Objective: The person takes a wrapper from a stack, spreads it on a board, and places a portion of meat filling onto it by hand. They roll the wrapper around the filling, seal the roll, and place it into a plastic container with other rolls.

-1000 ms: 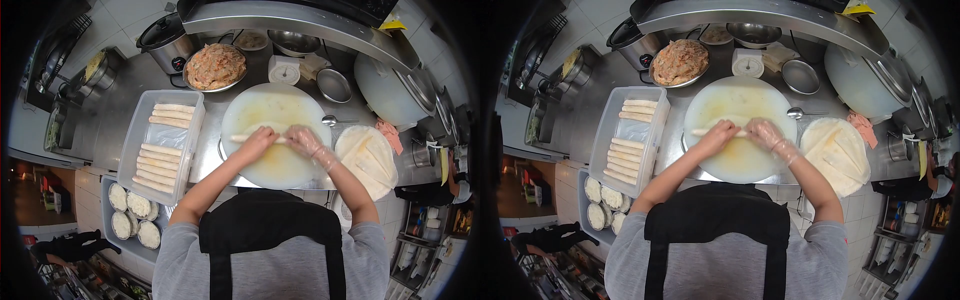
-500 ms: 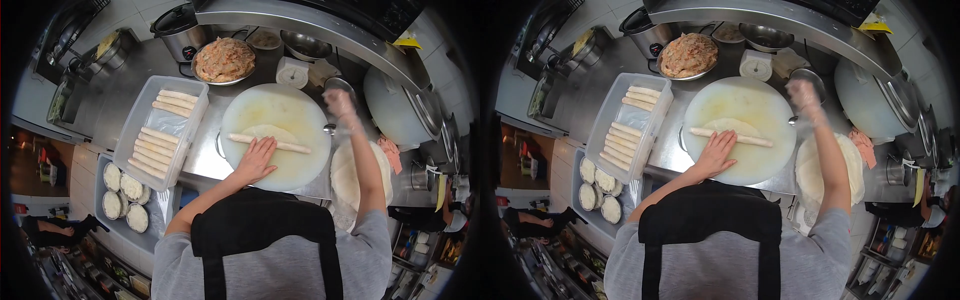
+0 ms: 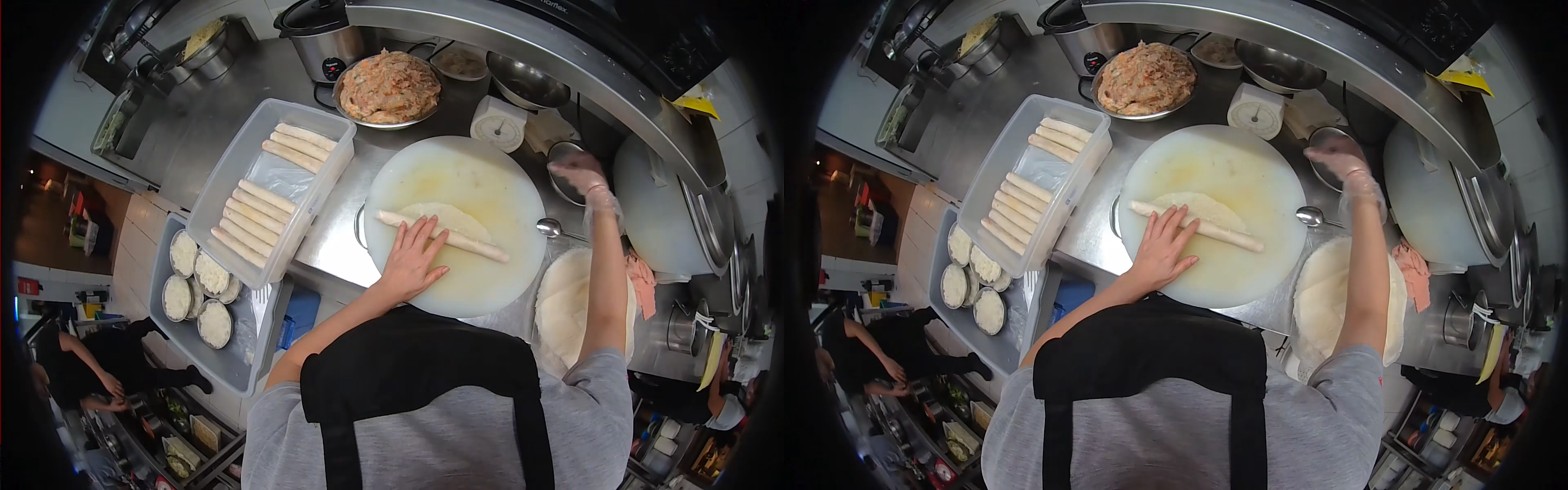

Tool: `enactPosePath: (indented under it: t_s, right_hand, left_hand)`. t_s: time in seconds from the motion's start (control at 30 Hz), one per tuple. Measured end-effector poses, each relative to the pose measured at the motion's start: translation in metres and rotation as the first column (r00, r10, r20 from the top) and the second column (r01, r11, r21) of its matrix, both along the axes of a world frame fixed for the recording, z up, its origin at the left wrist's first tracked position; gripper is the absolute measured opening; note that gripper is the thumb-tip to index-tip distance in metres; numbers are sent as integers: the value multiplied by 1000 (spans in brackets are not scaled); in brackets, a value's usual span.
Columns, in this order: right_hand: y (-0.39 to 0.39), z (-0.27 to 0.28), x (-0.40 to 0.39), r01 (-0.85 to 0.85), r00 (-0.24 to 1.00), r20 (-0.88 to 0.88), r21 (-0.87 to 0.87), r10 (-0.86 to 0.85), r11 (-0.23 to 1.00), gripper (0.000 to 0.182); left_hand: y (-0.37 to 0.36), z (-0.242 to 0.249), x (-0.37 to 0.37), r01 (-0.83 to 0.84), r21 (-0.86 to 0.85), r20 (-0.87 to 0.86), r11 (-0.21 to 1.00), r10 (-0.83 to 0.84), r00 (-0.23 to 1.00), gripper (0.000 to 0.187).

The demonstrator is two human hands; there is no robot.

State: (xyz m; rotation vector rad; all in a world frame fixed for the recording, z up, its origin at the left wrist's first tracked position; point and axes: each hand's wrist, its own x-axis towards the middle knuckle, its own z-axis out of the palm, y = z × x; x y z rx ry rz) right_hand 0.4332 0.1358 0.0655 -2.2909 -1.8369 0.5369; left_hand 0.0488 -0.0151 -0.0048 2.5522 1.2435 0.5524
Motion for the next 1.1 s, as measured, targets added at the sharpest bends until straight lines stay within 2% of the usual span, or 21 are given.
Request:
enactPosePath:
  t_s: [0.03,0.07,0.1,0.13,0.2,0.27,0.37,0.43,0.53,0.63,0.7,0.83,0.9,0.97,1.03,1.1]
  right_hand:
    - [-12,11,-34,12,965,-259,-119,-43,993,51]
    - [-13,-1,-56,-202,973,-138,-114,186,973,48]
    - [-13,-17,-80,-406,913,-17,-135,407,904,46]
    - [-25,-25,-109,-535,843,-123,-90,524,840,45]
    - [-26,-52,-156,-636,767,-27,-163,641,754,46]
    - [-29,-28,-206,-527,842,27,-181,539,831,47]
    - [-21,-39,-213,-545,832,3,-184,555,818,46]
    - [-27,-24,-187,-509,829,4,-410,560,757,49]
    - [-36,-18,-156,-512,792,49,-490,608,706,52]
    - [-39,-15,-158,-454,821,87,-502,565,737,53]
    - [-26,-18,-179,-313,933,61,-348,355,884,50]
    - [-36,-17,-179,-330,929,46,-348,367,877,51]
    - [-60,-24,-147,-432,845,172,-339,506,836,51]
    - [-53,-10,-111,-363,847,248,-377,470,852,52]
    - [-25,12,-63,-113,967,195,-246,163,963,52]
    - [-1,7,-5,134,978,167,-23,-129,991,51]
  left_hand:
    - [0,0,0,2,-5,-2,1000,-2,1000,70]
    - [-1,-1,0,3,-27,1,1000,-3,1000,71]
    - [-1,-2,0,5,-47,4,999,-5,1000,71]
    - [-1,-2,1,7,-49,4,999,-7,1000,71]
    - [-1,-2,0,10,-26,-4,1000,-10,1000,73]
    - [-1,-2,0,8,-24,-12,1000,-8,1000,73]
    - [-1,-4,0,1,-20,-18,1000,-1,1000,73]
    - [-1,-4,-1,-12,-17,-9,1000,11,1000,72]
    - [-1,0,-1,-6,-51,4,999,7,1000,71]
    - [-2,-3,-1,11,-47,-14,999,-12,1000,71]
    - [-1,-5,0,-1,-20,-12,1000,1,1000,71]
    - [-1,-3,-2,5,-15,-28,1000,-6,1000,70]
    - [-1,-2,-1,2,-41,6,999,-2,1000,71]
    - [-1,-2,-1,1,-36,9,999,0,1000,72]
    - [-3,-3,0,12,-36,9,999,-12,1000,73]
    - [-2,-3,0,-15,-47,46,999,17,999,76]
